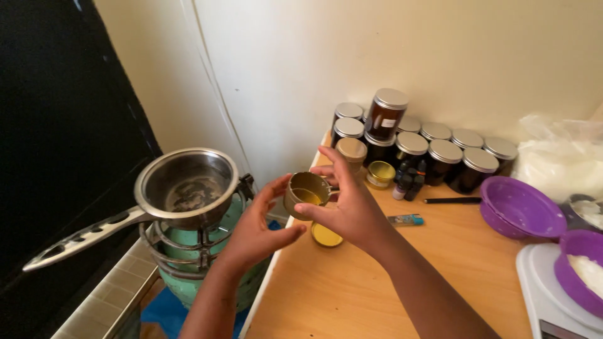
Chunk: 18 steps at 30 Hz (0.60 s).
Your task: Checking the temperature of melting wax and cleaning a candle tin lid.
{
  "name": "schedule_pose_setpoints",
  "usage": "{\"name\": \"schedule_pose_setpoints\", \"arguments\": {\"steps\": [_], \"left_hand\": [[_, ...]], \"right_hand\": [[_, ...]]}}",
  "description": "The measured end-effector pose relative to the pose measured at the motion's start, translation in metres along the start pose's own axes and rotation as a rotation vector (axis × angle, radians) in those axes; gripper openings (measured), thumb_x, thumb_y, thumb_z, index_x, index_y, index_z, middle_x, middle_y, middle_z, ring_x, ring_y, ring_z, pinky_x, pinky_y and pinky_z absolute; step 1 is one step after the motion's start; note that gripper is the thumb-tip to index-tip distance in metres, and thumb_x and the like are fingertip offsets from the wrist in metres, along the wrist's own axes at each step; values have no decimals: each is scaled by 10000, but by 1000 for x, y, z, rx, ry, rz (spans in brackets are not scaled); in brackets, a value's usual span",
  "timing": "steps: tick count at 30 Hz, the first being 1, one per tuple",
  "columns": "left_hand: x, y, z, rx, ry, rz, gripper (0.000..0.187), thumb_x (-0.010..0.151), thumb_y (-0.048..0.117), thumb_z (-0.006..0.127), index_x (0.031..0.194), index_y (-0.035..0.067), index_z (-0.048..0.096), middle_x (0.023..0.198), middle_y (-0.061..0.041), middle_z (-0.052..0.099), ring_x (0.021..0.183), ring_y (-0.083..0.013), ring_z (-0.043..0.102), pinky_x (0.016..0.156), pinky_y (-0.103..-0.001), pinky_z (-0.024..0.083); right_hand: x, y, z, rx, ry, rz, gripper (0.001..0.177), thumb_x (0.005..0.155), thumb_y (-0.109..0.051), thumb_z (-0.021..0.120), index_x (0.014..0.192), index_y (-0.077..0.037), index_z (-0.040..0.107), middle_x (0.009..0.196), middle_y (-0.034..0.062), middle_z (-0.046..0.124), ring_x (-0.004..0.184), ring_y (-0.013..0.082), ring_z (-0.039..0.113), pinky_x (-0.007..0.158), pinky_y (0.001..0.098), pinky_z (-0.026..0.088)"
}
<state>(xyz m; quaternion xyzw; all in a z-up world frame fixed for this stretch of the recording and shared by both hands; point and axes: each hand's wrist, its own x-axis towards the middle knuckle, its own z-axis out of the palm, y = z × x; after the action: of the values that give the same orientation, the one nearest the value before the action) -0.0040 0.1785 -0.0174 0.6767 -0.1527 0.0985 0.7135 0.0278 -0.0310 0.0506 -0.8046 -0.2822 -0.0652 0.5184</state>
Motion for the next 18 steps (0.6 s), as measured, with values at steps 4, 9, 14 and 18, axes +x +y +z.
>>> {"name": "schedule_pose_setpoints", "arguments": {"steps": [4,9,14,18], "left_hand": [[-4,27,-23,494,151,-19,915,657,270,976,1483,143,602,1287,-122,738,1319,-334,651,1190,-527,424],[-5,33,-43,602,284,-75,914,579,322,962,1415,178,622,1137,-53,843,1197,-302,763,1122,-504,498],[1,47,-66,682,442,-190,824,489,330,1001,1248,110,769,1141,-199,810,1132,-495,737,1004,-528,623],[27,27,-118,943,513,-314,961,427,439,1051,1302,190,739,1219,-103,765,1183,-425,720,1075,-531,569]], "right_hand": [[21,-4,36,27,-80,9,1161,762,-260,977,1692,-153,290,1440,271,657,1333,449,664,1017,500,622],[29,-17,64,18,-148,8,1138,777,-322,964,1688,-191,294,1467,240,661,1381,420,636,1058,470,598],[38,-32,65,29,-174,271,1115,848,-556,841,1713,-181,245,1589,240,563,1466,417,568,1159,523,529],[38,-10,52,-275,-253,423,986,913,-616,747,1692,-222,287,1508,150,651,1359,324,677,1121,470,566]]}}
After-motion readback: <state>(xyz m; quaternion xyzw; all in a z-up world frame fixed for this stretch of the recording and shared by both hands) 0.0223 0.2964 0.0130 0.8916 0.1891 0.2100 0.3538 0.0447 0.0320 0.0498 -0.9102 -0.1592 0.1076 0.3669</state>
